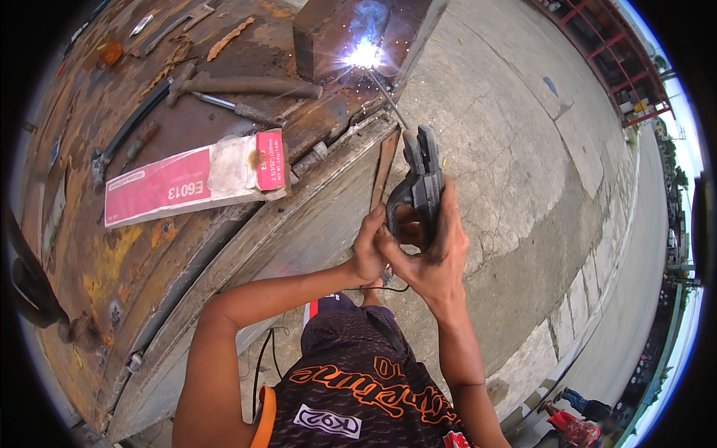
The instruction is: The person welds a metal frame using a handheld welding torch, creating bright sparks. They pause to inspect the weld and use a chisel to chip away slag from the joint. The person continues welding along the seam of the metal structure.
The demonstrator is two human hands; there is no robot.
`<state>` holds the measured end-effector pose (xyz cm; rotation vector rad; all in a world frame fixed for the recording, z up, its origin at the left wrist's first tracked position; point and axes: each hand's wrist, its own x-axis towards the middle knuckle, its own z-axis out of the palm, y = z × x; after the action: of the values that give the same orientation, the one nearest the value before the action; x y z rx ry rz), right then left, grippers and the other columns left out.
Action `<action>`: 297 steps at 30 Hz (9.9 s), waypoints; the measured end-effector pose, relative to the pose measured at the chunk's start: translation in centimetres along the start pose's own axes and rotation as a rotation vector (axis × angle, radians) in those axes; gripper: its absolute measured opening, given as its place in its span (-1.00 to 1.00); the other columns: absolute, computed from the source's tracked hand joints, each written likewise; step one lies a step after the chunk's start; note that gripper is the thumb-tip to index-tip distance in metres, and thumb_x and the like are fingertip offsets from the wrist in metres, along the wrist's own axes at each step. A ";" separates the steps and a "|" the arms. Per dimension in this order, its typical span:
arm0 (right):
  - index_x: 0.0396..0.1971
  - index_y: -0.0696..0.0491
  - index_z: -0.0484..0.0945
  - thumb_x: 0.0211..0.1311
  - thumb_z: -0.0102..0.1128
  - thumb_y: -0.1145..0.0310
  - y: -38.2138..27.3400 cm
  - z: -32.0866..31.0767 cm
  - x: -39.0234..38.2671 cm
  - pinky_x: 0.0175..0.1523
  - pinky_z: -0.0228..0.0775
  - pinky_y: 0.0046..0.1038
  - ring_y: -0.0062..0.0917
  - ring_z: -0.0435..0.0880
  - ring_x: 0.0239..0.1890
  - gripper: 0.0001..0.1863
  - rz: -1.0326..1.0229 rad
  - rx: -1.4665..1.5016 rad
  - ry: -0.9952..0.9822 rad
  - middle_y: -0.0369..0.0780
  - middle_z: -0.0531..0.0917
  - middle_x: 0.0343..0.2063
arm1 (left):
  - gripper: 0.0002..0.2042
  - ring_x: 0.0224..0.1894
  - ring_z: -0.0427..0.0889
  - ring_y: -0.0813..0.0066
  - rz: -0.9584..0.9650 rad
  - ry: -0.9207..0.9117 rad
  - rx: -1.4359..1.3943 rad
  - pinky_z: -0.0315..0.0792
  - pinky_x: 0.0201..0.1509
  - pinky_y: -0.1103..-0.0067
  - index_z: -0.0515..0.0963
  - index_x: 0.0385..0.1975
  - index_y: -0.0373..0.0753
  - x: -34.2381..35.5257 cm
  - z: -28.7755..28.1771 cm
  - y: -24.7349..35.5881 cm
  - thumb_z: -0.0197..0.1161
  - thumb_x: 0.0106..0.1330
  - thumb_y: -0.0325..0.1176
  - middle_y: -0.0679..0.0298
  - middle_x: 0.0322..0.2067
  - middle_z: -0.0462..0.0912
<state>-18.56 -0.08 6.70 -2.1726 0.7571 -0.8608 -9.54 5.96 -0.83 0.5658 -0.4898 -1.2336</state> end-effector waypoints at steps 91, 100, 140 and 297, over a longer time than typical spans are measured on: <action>0.39 0.23 0.13 -0.12 0.55 0.21 0.9 1.2 0.1 -0.30 0.67 -0.38 -0.38 0.75 -0.35 0.07 -0.024 -0.027 0.019 -0.10 0.64 -0.21 | -0.12 -0.03 0.62 0.33 -0.022 0.075 0.014 0.43 0.12 0.43 0.47 0.10 -0.46 0.0 0.5 0.2 -0.35 0.39 0.39 0.06 -0.07 0.64; 0.40 0.22 0.11 -0.12 0.55 0.21 1.2 1.4 0.3 -0.30 0.67 -0.35 -0.36 0.76 -0.35 0.09 -0.059 -0.042 0.026 -0.10 0.64 -0.21 | -0.12 -0.07 0.62 0.35 -0.001 0.111 0.024 0.44 0.07 0.44 0.49 0.06 -0.44 0.2 0.5 0.2 -0.36 0.39 0.39 0.10 -0.11 0.65; 0.39 0.27 0.11 -0.13 0.47 0.34 1.1 1.7 0.6 -0.27 0.66 -0.43 -0.43 0.78 -0.33 0.04 -0.085 -0.090 0.030 -0.08 0.69 -0.24 | -0.19 0.00 0.61 0.35 0.015 0.104 -0.017 0.43 0.17 0.42 0.45 0.15 -0.43 0.0 -0.1 0.2 -0.33 0.43 0.31 0.09 -0.01 0.62; 0.39 0.20 0.15 -0.11 0.49 0.27 -0.3 1.5 2.8 -0.26 0.65 -0.38 -0.35 0.78 -0.32 0.02 -0.061 -0.050 -0.012 -0.11 0.69 -0.30 | -0.16 -0.08 0.65 0.37 0.035 0.203 -0.109 0.50 0.06 0.50 0.47 0.10 -0.45 1.2 1.5 2.1 -0.32 0.43 0.35 0.08 -0.07 0.64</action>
<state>-15.63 -1.32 7.03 -2.2530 0.7164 -0.8672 -8.63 5.07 1.67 0.5796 -0.2588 -1.1483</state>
